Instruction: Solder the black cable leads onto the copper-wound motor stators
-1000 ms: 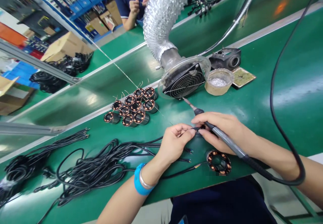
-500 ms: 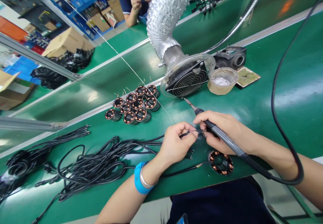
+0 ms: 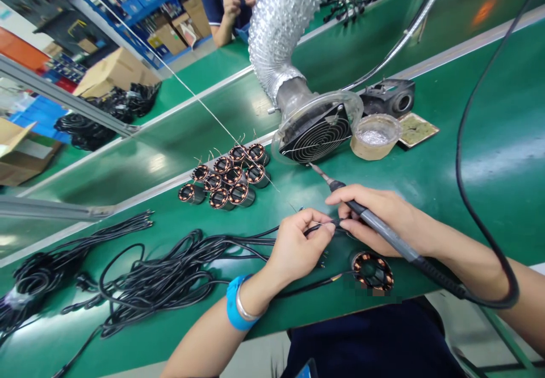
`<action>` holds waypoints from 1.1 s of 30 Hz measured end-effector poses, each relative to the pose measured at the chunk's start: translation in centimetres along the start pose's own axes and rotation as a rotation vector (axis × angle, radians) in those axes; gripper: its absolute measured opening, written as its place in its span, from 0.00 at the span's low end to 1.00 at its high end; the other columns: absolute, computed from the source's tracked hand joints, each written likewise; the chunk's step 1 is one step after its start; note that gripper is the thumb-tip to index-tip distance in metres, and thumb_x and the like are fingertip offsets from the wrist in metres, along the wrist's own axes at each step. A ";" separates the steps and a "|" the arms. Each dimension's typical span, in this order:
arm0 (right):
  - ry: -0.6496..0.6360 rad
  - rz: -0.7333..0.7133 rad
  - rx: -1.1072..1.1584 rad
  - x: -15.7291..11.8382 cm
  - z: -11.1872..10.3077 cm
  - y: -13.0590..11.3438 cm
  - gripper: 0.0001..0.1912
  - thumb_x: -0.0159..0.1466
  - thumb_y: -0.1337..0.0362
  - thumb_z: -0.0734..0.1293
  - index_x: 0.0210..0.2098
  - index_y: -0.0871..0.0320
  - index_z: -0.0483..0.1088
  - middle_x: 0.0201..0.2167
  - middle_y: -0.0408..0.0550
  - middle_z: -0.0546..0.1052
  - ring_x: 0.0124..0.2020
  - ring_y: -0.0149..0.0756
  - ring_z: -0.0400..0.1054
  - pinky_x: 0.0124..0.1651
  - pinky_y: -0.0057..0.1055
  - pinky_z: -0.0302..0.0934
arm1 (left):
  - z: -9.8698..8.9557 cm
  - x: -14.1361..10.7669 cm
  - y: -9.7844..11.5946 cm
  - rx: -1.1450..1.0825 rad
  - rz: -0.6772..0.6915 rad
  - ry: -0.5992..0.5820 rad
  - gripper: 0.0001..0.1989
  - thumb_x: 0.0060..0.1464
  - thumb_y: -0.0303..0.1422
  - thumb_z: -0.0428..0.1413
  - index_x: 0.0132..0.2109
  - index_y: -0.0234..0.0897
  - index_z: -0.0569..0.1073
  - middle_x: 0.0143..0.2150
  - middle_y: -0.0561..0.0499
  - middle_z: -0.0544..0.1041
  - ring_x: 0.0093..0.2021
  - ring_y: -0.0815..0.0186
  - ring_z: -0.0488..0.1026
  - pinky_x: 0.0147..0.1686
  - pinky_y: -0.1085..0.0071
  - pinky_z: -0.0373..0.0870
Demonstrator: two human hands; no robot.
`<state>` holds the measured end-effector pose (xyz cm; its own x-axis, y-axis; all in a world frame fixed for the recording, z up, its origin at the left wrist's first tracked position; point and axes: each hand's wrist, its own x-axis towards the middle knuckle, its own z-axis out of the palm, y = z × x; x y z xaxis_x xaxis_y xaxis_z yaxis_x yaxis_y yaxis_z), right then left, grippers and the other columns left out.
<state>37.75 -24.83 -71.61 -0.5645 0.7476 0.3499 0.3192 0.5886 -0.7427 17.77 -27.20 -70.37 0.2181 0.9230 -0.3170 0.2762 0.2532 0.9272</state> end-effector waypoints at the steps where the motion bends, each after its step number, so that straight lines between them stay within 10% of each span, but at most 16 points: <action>1: 0.001 0.020 0.022 -0.1 -0.1 0.1 0.20 0.63 0.73 0.63 0.55 0.55 0.63 0.35 0.44 0.75 0.32 0.29 0.70 0.37 0.25 0.65 | -0.1 0.0 0.0 0.006 0.001 -0.006 0.10 0.52 0.37 0.60 0.33 0.33 0.75 0.20 0.57 0.66 0.22 0.73 0.58 0.24 0.76 0.55; 20: 0.051 -0.067 -0.067 -0.6 0.3 -0.7 0.18 0.65 0.73 0.64 0.54 0.55 0.65 0.35 0.43 0.74 0.35 0.32 0.71 0.40 0.27 0.67 | -1.2 -0.4 0.3 0.366 0.196 -0.151 0.11 0.63 0.32 0.49 0.38 0.36 0.76 0.28 0.55 0.72 0.28 0.69 0.64 0.32 0.73 0.59; 33: 0.187 -0.105 -0.293 -2.6 1.6 -0.2 0.20 0.65 0.70 0.67 0.55 0.49 0.67 0.36 0.51 0.76 0.31 0.42 0.72 0.35 0.40 0.67 | 2.5 -3.2 0.5 0.757 0.341 -0.047 0.14 0.64 0.36 0.46 0.46 0.32 0.72 0.38 0.42 0.81 0.36 0.56 0.78 0.32 0.65 0.72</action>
<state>37.93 -27.40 -73.25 -0.4655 0.7055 0.5344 0.4864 0.7084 -0.5114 19.51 -30.74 -69.42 0.4380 0.8965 -0.0666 0.7394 -0.3172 0.5938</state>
